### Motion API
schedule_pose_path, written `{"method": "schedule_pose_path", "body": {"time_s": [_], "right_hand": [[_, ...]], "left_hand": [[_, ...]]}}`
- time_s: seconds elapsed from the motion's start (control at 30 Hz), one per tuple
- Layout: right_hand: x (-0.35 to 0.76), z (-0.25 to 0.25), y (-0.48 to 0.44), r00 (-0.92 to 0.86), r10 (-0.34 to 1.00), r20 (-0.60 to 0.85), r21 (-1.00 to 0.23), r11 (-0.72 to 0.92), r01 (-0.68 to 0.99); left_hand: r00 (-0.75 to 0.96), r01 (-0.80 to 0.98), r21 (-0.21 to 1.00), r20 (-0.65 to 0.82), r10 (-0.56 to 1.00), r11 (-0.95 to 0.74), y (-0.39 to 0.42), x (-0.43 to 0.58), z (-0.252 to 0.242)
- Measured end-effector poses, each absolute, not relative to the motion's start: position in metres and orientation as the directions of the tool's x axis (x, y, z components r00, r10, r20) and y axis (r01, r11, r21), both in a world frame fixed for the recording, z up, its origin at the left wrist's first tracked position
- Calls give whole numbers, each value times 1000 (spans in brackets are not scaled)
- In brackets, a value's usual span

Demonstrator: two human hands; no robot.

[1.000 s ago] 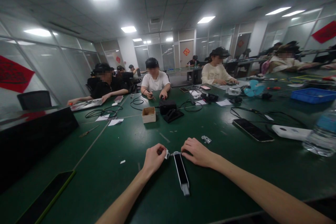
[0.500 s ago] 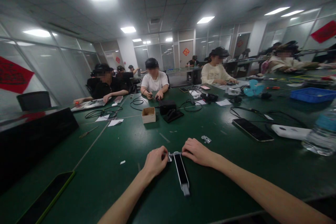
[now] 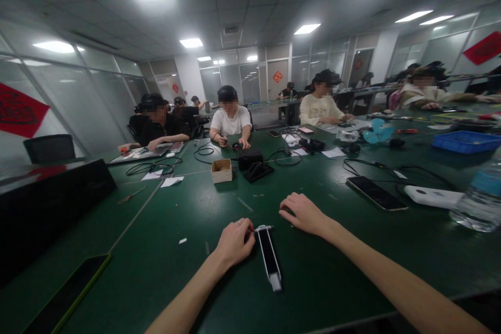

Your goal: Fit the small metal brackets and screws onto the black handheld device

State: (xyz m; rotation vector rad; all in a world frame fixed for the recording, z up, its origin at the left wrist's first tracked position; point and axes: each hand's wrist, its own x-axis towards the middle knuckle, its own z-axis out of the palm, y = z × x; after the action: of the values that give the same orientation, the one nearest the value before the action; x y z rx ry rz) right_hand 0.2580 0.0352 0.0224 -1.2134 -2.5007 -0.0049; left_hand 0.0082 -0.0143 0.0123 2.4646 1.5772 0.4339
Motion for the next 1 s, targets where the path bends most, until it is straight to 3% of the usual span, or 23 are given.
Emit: {"method": "schedule_pose_path", "body": {"time_s": [0.17, 0.3, 0.47, 0.63, 0.8, 1.0], "right_hand": [[291, 21, 54, -409, 892, 193, -65, 427, 902], [306, 20, 60, -367, 929, 53, -123, 371, 920], [307, 19, 60, -350, 936, 24, -170, 349, 922], [302, 20, 61, -368, 918, 145, -207, 392, 896], [275, 22, 44, -483, 767, 422, -353, 630, 692], [235, 6, 22, -574, 685, 449, -417, 729, 544]], "left_hand": [[399, 849, 316, 140, 906, -422, -15, 8, 12], [406, 845, 308, 162, 899, -437, -14, 7, 10], [405, 853, 286, 163, 900, -436, -12, 7, 8], [415, 848, 285, 169, 894, -447, -12, 7, 8], [412, 851, 292, 146, 899, -437, -14, 7, 11], [418, 845, 283, 179, 890, -454, -13, 8, 10]]}}
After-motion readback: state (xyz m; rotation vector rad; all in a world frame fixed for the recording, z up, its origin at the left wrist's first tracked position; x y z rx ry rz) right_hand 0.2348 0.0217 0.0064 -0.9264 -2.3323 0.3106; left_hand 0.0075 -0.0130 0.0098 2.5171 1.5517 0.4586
